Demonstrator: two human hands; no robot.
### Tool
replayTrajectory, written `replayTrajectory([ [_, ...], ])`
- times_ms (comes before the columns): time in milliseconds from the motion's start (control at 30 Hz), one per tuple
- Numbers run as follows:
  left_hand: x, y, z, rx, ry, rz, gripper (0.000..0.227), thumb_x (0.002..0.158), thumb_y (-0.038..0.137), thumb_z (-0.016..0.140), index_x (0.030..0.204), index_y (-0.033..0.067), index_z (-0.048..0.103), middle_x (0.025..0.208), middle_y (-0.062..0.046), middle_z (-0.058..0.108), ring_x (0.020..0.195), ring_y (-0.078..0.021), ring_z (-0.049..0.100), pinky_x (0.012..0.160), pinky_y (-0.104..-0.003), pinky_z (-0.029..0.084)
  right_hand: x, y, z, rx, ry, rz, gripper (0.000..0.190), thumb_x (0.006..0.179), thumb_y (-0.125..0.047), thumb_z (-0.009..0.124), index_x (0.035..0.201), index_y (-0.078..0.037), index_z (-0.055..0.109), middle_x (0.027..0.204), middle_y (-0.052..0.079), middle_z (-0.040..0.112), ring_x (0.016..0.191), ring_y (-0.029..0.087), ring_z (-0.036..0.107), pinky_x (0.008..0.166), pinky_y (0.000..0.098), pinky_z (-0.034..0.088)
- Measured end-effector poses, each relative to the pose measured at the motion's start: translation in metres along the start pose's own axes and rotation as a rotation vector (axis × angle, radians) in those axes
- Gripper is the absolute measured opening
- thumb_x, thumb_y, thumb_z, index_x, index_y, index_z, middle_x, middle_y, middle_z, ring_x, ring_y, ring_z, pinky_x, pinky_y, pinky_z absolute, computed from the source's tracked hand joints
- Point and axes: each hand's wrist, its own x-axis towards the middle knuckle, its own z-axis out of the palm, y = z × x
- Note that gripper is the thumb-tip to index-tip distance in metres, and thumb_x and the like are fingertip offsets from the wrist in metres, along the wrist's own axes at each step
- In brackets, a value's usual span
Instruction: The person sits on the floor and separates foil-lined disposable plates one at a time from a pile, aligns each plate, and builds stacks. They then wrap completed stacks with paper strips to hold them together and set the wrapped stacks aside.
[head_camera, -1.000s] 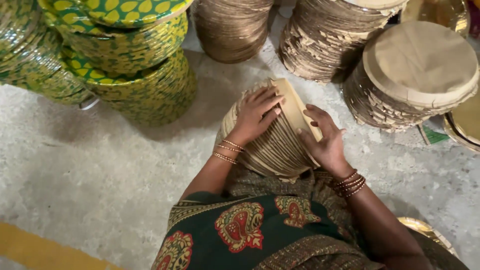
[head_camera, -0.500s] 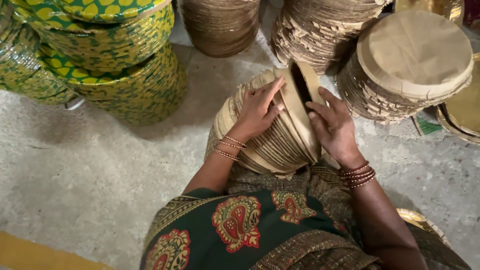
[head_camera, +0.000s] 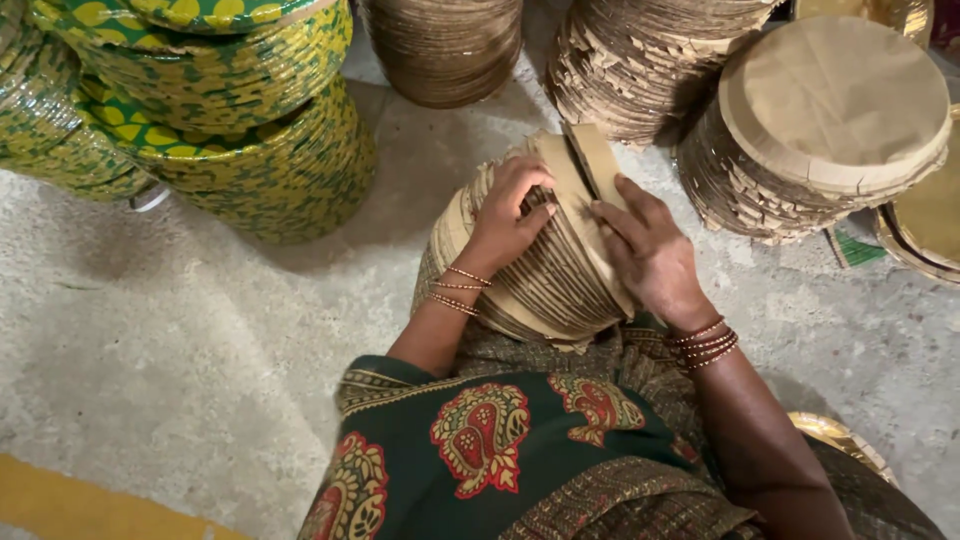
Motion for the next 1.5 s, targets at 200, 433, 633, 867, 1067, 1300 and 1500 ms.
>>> replayTrajectory([
  [200, 0.000, 0.002, -0.002, -0.093, -0.041, -0.001, 0.035, 0.090, 0.007, 0.074, 0.123, 0.0093, 0.061, 0.141, -0.009, 0.062, 0.138, -0.0306, 0.058, 0.117, -0.041, 0.046, 0.006, -0.009, -0.005, -0.013, -0.005, 0.003, 0.041, 0.090, -0.023, 0.077, 0.127, -0.005, 0.069, 0.139, 0.026, 0.060, 0.120, 0.040, 0.066, 0.085, 0.0417, 0.062],
  [433, 0.002, -0.006, 0.005, 0.041, 0.084, 0.010, 0.027, 0.086, 0.014, 0.083, 0.099, 0.0060, 0.061, 0.115, -0.012, 0.061, 0.117, -0.0301, 0.057, 0.105, -0.042, 0.046, -0.005, 0.008, 0.001, -0.082, 0.008, 0.025, 0.036, 0.091, -0.009, 0.072, 0.126, -0.013, 0.073, 0.148, 0.022, 0.059, 0.126, 0.038, 0.065, 0.090, 0.0375, 0.063],
  [633, 0.004, -0.001, 0.006, 0.017, 0.066, 0.016, 0.017, 0.089, 0.017, 0.079, 0.098, 0.0062, 0.070, 0.115, -0.010, 0.064, 0.114, -0.0294, 0.059, 0.098, -0.041, 0.049, 0.005, -0.022, -0.012, -0.035, -0.059, 0.081, 0.044, 0.086, -0.034, 0.082, 0.122, -0.010, 0.072, 0.148, 0.020, 0.055, 0.125, 0.038, 0.062, 0.090, 0.0429, 0.059],
  [867, 0.004, 0.001, 0.005, 0.035, 0.034, 0.023, 0.013, 0.088, 0.013, 0.077, 0.099, 0.0103, 0.073, 0.122, -0.011, 0.063, 0.118, -0.0316, 0.058, 0.101, -0.042, 0.047, 0.007, -0.018, -0.013, 0.005, -0.079, 0.131, 0.049, 0.084, -0.035, 0.083, 0.126, -0.011, 0.072, 0.152, 0.020, 0.054, 0.128, 0.040, 0.060, 0.095, 0.0435, 0.057],
  [1067, 0.004, 0.005, 0.002, 0.005, 0.029, -0.005, 0.012, 0.088, 0.012, 0.076, 0.099, 0.0101, 0.071, 0.119, -0.010, 0.062, 0.116, -0.0293, 0.060, 0.100, -0.041, 0.049, 0.006, -0.011, -0.012, 0.046, -0.041, 0.161, 0.047, 0.087, -0.033, 0.082, 0.127, -0.010, 0.072, 0.152, 0.021, 0.053, 0.129, 0.041, 0.059, 0.098, 0.0452, 0.056],
  [1300, 0.004, 0.004, 0.002, -0.026, 0.028, 0.000, 0.012, 0.087, 0.008, 0.075, 0.098, 0.0097, 0.071, 0.117, -0.010, 0.063, 0.115, -0.0279, 0.060, 0.099, -0.040, 0.049, 0.002, -0.005, -0.010, 0.008, -0.037, 0.140, 0.043, 0.093, -0.026, 0.076, 0.132, -0.010, 0.069, 0.153, 0.021, 0.054, 0.129, 0.042, 0.060, 0.097, 0.0468, 0.058],
  [1500, 0.004, 0.007, 0.002, -0.005, 0.007, -0.033, 0.010, 0.088, 0.009, 0.076, 0.097, 0.0095, 0.070, 0.120, -0.009, 0.063, 0.118, -0.0267, 0.060, 0.102, -0.041, 0.049, -0.010, 0.018, 0.010, -0.052, -0.010, 0.051, 0.036, 0.096, -0.014, 0.069, 0.132, -0.014, 0.071, 0.153, 0.024, 0.052, 0.127, 0.044, 0.063, 0.078, 0.0386, 0.064],
])
